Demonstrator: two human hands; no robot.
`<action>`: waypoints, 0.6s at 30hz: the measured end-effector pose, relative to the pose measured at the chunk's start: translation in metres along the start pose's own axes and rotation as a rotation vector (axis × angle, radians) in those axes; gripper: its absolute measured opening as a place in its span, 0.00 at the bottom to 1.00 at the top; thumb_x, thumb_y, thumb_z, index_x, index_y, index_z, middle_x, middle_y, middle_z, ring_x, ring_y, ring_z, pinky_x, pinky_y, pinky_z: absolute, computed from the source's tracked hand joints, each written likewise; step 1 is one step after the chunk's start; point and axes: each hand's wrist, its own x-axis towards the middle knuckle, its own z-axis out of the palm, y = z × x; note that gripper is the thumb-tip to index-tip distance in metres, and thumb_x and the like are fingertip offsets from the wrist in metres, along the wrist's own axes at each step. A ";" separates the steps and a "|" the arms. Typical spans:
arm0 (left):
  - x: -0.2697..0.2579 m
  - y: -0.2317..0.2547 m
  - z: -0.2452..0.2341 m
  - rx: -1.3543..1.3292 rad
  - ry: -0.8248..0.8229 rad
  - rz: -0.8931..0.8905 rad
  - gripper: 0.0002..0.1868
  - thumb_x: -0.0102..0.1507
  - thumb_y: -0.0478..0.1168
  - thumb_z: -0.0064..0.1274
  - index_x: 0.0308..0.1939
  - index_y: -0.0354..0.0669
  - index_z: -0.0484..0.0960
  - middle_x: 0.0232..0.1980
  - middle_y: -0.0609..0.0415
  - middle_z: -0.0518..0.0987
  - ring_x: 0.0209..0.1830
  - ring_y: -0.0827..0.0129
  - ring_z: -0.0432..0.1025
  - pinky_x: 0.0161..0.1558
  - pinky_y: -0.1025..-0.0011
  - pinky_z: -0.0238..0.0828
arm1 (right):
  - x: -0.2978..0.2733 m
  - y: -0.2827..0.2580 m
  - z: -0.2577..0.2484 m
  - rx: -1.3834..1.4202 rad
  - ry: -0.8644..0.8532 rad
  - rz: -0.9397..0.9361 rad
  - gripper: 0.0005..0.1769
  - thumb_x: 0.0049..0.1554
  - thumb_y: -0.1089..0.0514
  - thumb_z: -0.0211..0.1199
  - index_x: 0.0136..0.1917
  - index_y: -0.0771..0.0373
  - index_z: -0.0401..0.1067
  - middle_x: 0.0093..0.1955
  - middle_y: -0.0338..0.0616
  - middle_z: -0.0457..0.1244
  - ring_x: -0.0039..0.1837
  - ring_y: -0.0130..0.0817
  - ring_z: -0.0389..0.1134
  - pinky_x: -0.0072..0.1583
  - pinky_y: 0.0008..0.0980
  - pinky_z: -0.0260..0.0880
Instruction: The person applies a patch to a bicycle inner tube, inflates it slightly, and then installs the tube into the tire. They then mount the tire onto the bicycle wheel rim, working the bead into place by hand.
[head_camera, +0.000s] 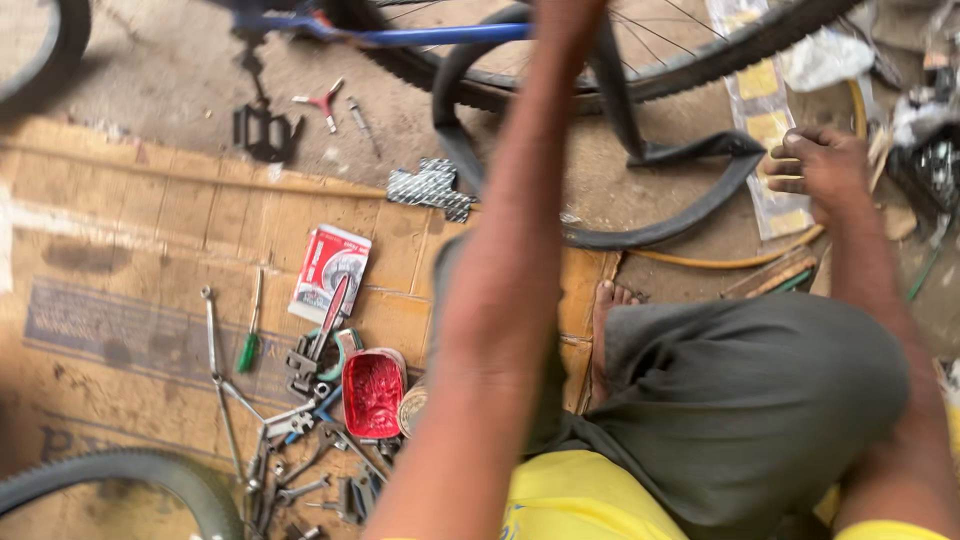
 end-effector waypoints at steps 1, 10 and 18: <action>-0.003 -0.004 -0.010 -0.002 -0.002 -0.008 0.20 0.69 0.52 0.37 0.35 0.43 0.77 0.27 0.53 0.71 0.22 0.67 0.63 0.25 0.66 0.55 | -0.013 -0.031 0.006 -0.188 -0.040 -0.001 0.16 0.67 0.57 0.60 0.64 0.67 0.70 0.55 0.49 0.69 0.50 0.38 0.74 0.48 0.33 0.78; -0.047 -0.023 -0.052 0.013 -0.060 -0.062 0.16 0.65 0.48 0.41 0.33 0.43 0.79 0.26 0.52 0.73 0.22 0.65 0.66 0.24 0.65 0.57 | -0.084 -0.191 0.044 -1.289 -0.329 -0.393 0.26 0.63 0.46 0.64 0.69 0.62 0.74 0.58 0.55 0.71 0.58 0.47 0.73 0.62 0.46 0.73; -0.011 -0.059 -0.021 0.142 -0.055 -0.044 0.12 0.61 0.45 0.44 0.32 0.44 0.80 0.26 0.51 0.75 0.22 0.64 0.68 0.23 0.63 0.59 | -0.098 -0.215 0.087 -1.012 -0.215 -0.557 0.24 0.64 0.48 0.65 0.68 0.63 0.73 0.61 0.53 0.69 0.61 0.45 0.71 0.65 0.44 0.69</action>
